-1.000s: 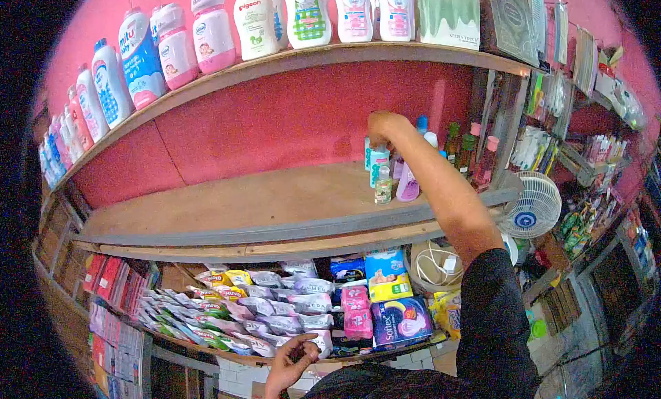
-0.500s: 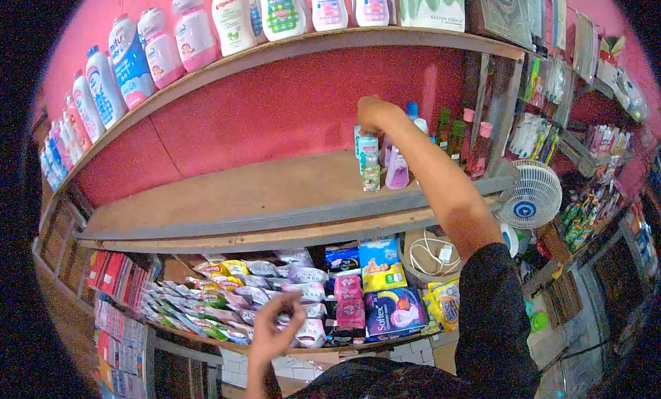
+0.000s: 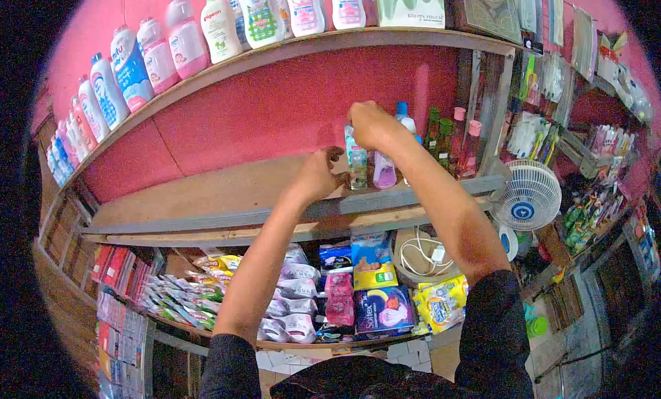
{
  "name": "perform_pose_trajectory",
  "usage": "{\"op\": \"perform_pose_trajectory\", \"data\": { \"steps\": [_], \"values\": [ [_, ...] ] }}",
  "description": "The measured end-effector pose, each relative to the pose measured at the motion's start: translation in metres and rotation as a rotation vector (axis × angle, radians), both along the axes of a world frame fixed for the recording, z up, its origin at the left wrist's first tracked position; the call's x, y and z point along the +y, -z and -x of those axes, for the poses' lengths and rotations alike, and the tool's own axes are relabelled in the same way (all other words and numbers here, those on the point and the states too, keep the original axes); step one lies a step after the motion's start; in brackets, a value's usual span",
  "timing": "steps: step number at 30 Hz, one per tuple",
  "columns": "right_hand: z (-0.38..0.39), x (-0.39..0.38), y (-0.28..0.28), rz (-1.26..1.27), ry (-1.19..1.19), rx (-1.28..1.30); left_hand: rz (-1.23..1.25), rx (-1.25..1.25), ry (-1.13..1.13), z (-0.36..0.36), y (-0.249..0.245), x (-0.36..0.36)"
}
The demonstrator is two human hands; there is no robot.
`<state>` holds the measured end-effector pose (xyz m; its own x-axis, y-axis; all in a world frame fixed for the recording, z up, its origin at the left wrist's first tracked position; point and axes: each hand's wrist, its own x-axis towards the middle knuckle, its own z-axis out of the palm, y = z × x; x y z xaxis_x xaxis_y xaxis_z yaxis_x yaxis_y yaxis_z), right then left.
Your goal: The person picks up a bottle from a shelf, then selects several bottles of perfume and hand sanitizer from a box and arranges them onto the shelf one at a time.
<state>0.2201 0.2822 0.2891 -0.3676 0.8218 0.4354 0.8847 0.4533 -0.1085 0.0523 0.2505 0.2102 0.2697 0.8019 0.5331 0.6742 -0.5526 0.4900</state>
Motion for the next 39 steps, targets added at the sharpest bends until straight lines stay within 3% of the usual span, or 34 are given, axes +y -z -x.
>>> {"op": "perform_pose_trajectory", "data": {
  "steps": [3, 11, 15, 18, 21, 27, 30, 33, 36, 39],
  "values": [
    [-0.011, -0.016, 0.007, -0.069, -0.070, 0.079, 0.263, 0.176, 0.053, -0.011, -0.006, 0.030],
    [-0.052, -0.062, 0.005, -0.121, -0.222, 0.325, 0.284, 0.198, 0.046, -0.015, 0.028, 0.084],
    [-0.064, -0.076, 0.015, -0.115, -0.236, 0.307, 0.462, 0.243, 0.024, -0.017, 0.004, 0.065],
    [-0.069, -0.078, 0.023, -0.021, -0.190, 0.365, 0.345, 0.105, 0.249, -0.008, 0.032, 0.095],
    [-0.075, -0.078, 0.030, -0.030, -0.184, 0.332, 0.274, 0.178, 0.204, -0.009, 0.027, 0.085],
    [-0.082, -0.086, 0.039, -0.067, -0.222, 0.324, 0.417, 0.253, 0.099, -0.011, 0.004, 0.056],
    [-0.080, -0.106, 0.037, -0.005, -0.211, 0.373, 0.442, 0.125, 0.067, -0.006, -0.002, 0.052],
    [-0.076, -0.127, 0.038, -0.007, -0.255, 0.356, 0.239, 0.092, 0.003, 0.007, -0.014, 0.026],
    [-0.067, -0.144, 0.050, 0.079, -0.316, 0.453, -0.027, -0.161, -0.019, 0.023, -0.018, -0.030],
    [-0.057, -0.152, 0.074, 0.169, -0.449, 0.531, -0.241, -0.388, -0.107, 0.040, 0.014, -0.108]
  ]
}}
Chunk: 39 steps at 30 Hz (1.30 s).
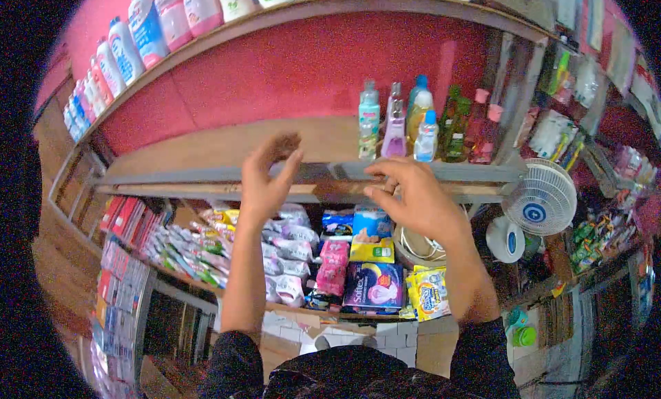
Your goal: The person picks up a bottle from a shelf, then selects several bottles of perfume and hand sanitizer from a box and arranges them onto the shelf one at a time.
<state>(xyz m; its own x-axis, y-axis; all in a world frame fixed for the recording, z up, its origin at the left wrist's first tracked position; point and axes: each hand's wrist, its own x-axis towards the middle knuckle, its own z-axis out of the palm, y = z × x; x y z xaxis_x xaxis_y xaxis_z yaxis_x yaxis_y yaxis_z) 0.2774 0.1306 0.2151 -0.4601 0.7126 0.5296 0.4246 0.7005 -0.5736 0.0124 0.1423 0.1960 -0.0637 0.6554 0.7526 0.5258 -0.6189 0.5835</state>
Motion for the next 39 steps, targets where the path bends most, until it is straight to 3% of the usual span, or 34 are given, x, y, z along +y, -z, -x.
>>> {"op": "perform_pose_trajectory", "data": {
  "steps": [3, 6, 8, 9, 10, 11, 12, 13, 16, 19, 20, 22, 24, 25, 26, 28, 30, 33, 36, 39],
  "values": [
    [0.020, -0.022, 0.018, 0.104, -0.073, -0.074, 0.017, -0.140, -0.213, 0.013, 0.072, -0.077],
    [0.044, -0.043, 0.061, 0.190, -0.254, -0.102, 0.359, -0.236, -0.420, 0.029, 0.196, -0.152],
    [0.064, -0.062, 0.102, 0.219, -0.389, -0.101, 0.549, -0.085, -0.475, 0.038, 0.281, -0.213],
    [0.074, -0.073, 0.129, 0.251, -0.427, -0.130, 0.724, -0.133, -0.474, 0.040, 0.330, -0.247],
    [0.084, -0.085, 0.148, 0.283, -0.467, -0.162, 0.964, -0.090, -0.517, 0.032, 0.336, -0.282],
    [0.095, -0.100, 0.151, 0.442, -0.497, -0.321, 1.067, -0.047, -0.534, 0.041, 0.424, -0.323],
    [0.100, -0.111, 0.177, 0.320, -0.539, -0.378, 1.178, 0.085, -0.579, 0.029, 0.428, -0.359],
    [0.108, -0.122, 0.197, 0.371, -0.586, -0.491, 1.390, 0.122, -0.587, 0.026, 0.476, -0.392],
    [0.120, -0.163, 0.257, 0.429, -0.705, -0.811, 1.662, 0.093, -0.518, -0.002, 0.524, -0.473],
    [0.134, -0.198, 0.292, 0.382, -0.783, -1.026, 1.743, 0.013, -0.543, -0.029, 0.563, -0.532],
    [0.129, -0.215, 0.299, 0.368, -0.812, -1.090, 1.767, -0.029, -0.529, -0.050, 0.566, -0.554],
    [0.129, -0.241, 0.305, 0.330, -0.897, -1.115, 1.771, -0.185, -0.722, -0.079, 0.531, -0.568],
    [0.130, -0.261, 0.324, 0.354, -0.995, -1.147, 1.619, -0.357, -0.861, -0.106, 0.559, -0.598],
    [0.132, -0.271, 0.329, 0.346, -1.030, -1.163, 1.600, -0.447, -0.931, -0.121, 0.539, -0.606],
    [0.133, -0.281, 0.329, 0.286, -1.075, -1.184, 1.576, -0.543, -1.001, -0.130, 0.512, -0.607],
    [0.131, -0.301, 0.327, 0.166, -1.168, -1.234, 1.609, -0.574, -1.023, -0.157, 0.520, -0.623],
    [0.122, -0.313, 0.332, 0.095, -1.301, -1.209, 1.594, -0.686, -1.202, -0.191, 0.509, -0.630],
    [0.106, -0.323, 0.344, -0.008, -1.459, -1.135, 1.334, -0.949, -1.493, -0.241, 0.498, -0.629],
    [0.084, -0.333, 0.343, -0.047, -1.461, -1.259, 1.113, -0.916, -1.725, -0.291, 0.505, -0.624],
    [0.061, -0.334, 0.368, -0.057, -1.556, -1.295, 0.743, -1.153, -1.900, -0.326, 0.460, -0.622]
  ]
}}
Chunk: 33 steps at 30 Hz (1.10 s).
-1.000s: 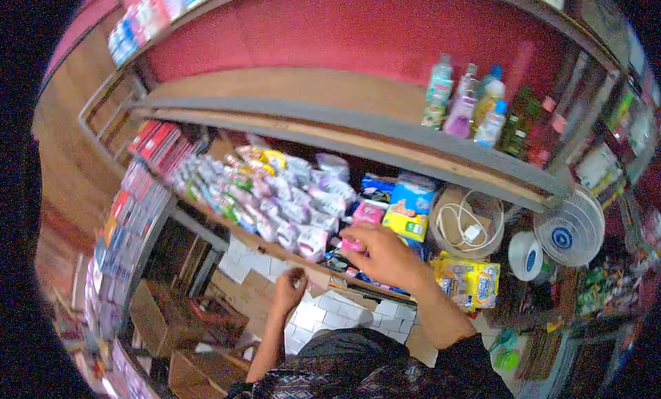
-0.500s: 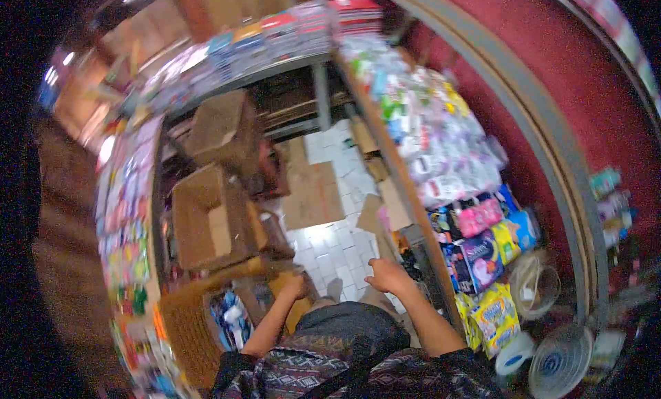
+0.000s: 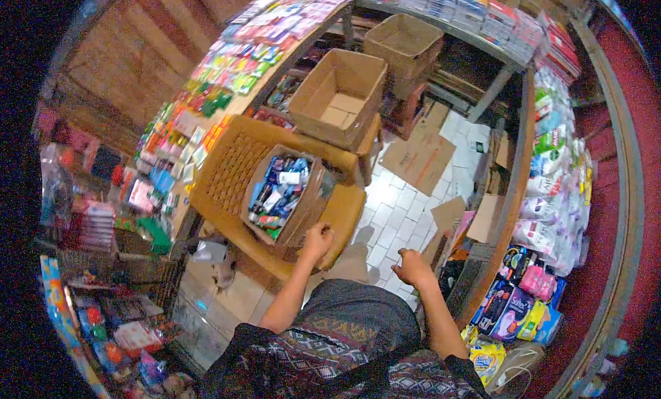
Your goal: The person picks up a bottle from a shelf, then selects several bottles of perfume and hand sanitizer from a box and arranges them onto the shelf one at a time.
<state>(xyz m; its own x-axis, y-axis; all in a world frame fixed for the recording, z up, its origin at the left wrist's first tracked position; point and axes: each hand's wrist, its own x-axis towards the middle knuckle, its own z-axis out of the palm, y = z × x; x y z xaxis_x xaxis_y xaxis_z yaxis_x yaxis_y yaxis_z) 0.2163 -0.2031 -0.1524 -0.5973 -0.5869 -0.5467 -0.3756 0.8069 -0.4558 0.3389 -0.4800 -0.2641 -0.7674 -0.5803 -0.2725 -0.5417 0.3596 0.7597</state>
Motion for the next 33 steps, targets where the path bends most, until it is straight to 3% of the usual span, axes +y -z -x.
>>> {"op": "perform_pose_trajectory", "data": {
  "steps": [3, 4, 7, 10, 13, 14, 20, 26, 29, 33],
  "values": [
    [-0.018, -0.009, 0.002, -0.036, -0.032, -0.089, 0.182, 0.221, -0.192, -0.031, 0.014, -0.031],
    [-0.023, -0.010, 0.004, -0.033, -0.037, -0.105, 0.086, 0.275, -0.304, -0.034, -0.005, -0.038],
    [-0.030, -0.018, 0.010, -0.050, -0.107, -0.089, 0.271, 0.097, -0.348, -0.050, -0.006, -0.086],
    [-0.025, -0.031, 0.003, -0.084, -0.163, -0.064, 0.438, -0.138, -0.361, -0.055, 0.033, -0.141],
    [-0.018, -0.043, 0.006, -0.102, -0.196, -0.032, 0.554, -0.136, -0.303, -0.052, 0.047, -0.175],
    [-0.015, -0.048, 0.008, -0.107, -0.207, -0.016, 0.423, -0.217, -0.294, -0.047, 0.049, -0.185],
    [-0.003, -0.084, -0.003, -0.104, -0.175, -0.005, 0.544, -0.356, -0.097, -0.022, 0.094, -0.211],
    [0.005, -0.108, 0.011, -0.101, -0.203, -0.004, 0.611, -0.435, -0.032, -0.008, 0.098, -0.220],
    [0.003, -0.118, 0.015, -0.065, -0.219, -0.047, 0.523, -0.504, -0.014, -0.007, 0.093, -0.227],
    [0.017, -0.129, 0.030, -0.003, -0.279, -0.096, 0.476, -0.258, -0.111, -0.016, 0.105, -0.227]
  ]
}}
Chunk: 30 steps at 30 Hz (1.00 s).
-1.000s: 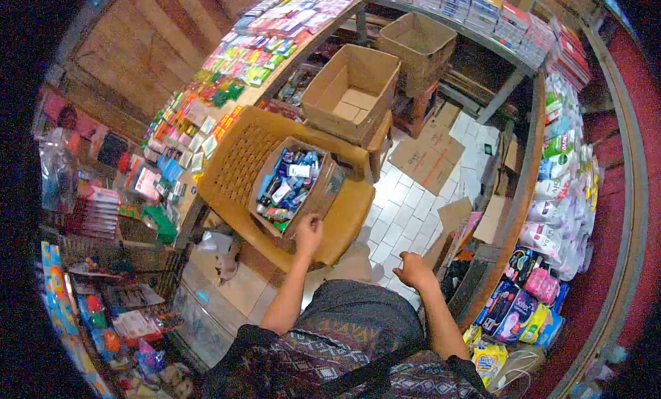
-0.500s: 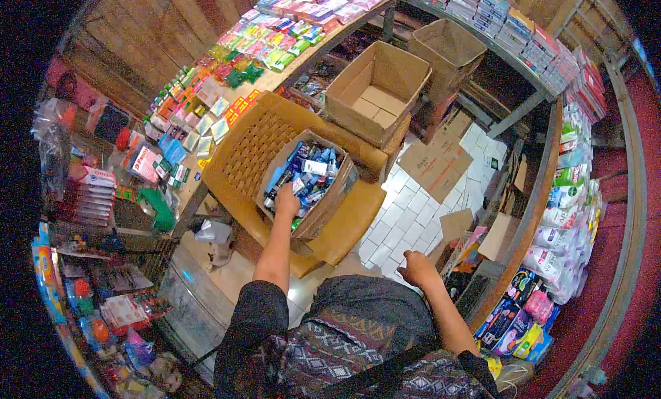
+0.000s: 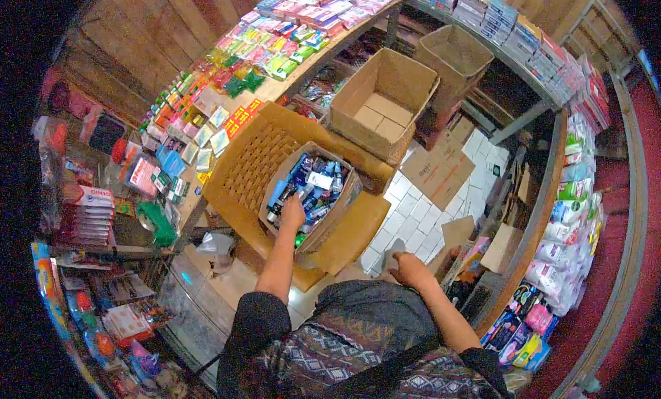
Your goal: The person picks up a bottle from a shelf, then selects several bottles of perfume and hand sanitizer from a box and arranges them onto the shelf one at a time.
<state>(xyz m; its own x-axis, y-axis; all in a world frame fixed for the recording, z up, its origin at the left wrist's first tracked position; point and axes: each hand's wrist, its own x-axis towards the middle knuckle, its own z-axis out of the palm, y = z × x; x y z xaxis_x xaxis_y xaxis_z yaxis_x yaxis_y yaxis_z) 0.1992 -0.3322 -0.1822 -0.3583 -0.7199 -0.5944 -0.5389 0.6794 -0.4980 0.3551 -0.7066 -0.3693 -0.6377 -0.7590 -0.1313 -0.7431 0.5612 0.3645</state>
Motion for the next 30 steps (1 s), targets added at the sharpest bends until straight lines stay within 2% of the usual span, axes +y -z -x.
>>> {"op": "perform_pose_trajectory", "data": {
  "steps": [1, 2, 3, 5, 6, 8, 10, 12, 13, 16, 17, 19, 20, 22, 24, 28, 29, 30],
  "values": [
    [0.005, -0.007, -0.002, 0.038, 0.008, -0.006, 0.015, 0.189, 0.064, -0.003, 0.007, 0.002],
    [0.008, -0.015, -0.003, 0.076, 0.020, -0.015, -0.228, 0.276, -0.020, 0.004, -0.056, 0.021],
    [0.012, -0.022, -0.003, 0.116, 0.052, -0.062, -0.299, 0.381, -0.022, 0.007, -0.067, 0.034],
    [0.021, -0.038, 0.000, 0.188, 0.112, -0.158, -0.522, 0.535, 0.000, 0.009, -0.067, 0.064],
    [0.021, -0.045, 0.004, 0.260, 0.224, -0.266, -0.671, 0.585, 0.025, 0.012, -0.064, 0.080],
    [0.020, -0.062, 0.010, 0.403, 0.444, -0.481, -0.771, 0.658, 0.133, 0.020, -0.091, 0.125],
    [0.022, -0.067, 0.015, 0.400, 0.595, -0.696, -1.255, 0.613, 0.066, 0.035, -0.140, 0.157],
    [0.025, -0.063, 0.031, 0.462, 0.704, -0.881, -1.337, 0.633, 0.112, 0.046, -0.116, 0.174],
    [0.027, -0.061, 0.026, 0.479, 0.726, -0.894, -1.379, 0.641, 0.137, 0.049, -0.113, 0.177],
    [0.023, -0.050, 0.031, 0.535, 0.971, -0.893, -1.041, 0.372, 0.241, 0.057, -0.116, 0.145],
    [0.024, -0.044, 0.034, 0.546, 0.985, -0.901, -0.891, 0.431, 0.187, 0.060, -0.121, 0.132],
    [0.029, -0.033, 0.040, 0.571, 1.013, -0.914, -0.316, 0.400, 0.191, 0.062, -0.091, 0.096],
    [0.029, -0.032, 0.037, 0.567, 1.015, -0.870, -0.272, 0.266, 0.202, 0.068, -0.095, 0.073],
    [0.026, -0.033, 0.022, 0.559, 1.019, -0.779, -0.022, 0.130, 0.224, 0.074, -0.057, 0.044],
    [0.021, -0.031, 0.016, 0.535, 1.054, -0.772, 0.148, 0.138, 0.335, 0.077, -0.031, 0.021],
    [0.017, -0.017, 0.027, 0.462, 1.068, -0.776, 0.203, 0.029, 0.425, 0.084, -0.010, 0.001],
    [0.018, -0.005, 0.053, 0.433, 1.054, -0.779, 0.212, -0.003, 0.424, 0.086, -0.007, -0.001],
    [0.016, -0.002, 0.057, 0.457, 1.036, -0.775, 0.224, -0.035, 0.422, 0.089, -0.004, -0.003]
  ]
}}
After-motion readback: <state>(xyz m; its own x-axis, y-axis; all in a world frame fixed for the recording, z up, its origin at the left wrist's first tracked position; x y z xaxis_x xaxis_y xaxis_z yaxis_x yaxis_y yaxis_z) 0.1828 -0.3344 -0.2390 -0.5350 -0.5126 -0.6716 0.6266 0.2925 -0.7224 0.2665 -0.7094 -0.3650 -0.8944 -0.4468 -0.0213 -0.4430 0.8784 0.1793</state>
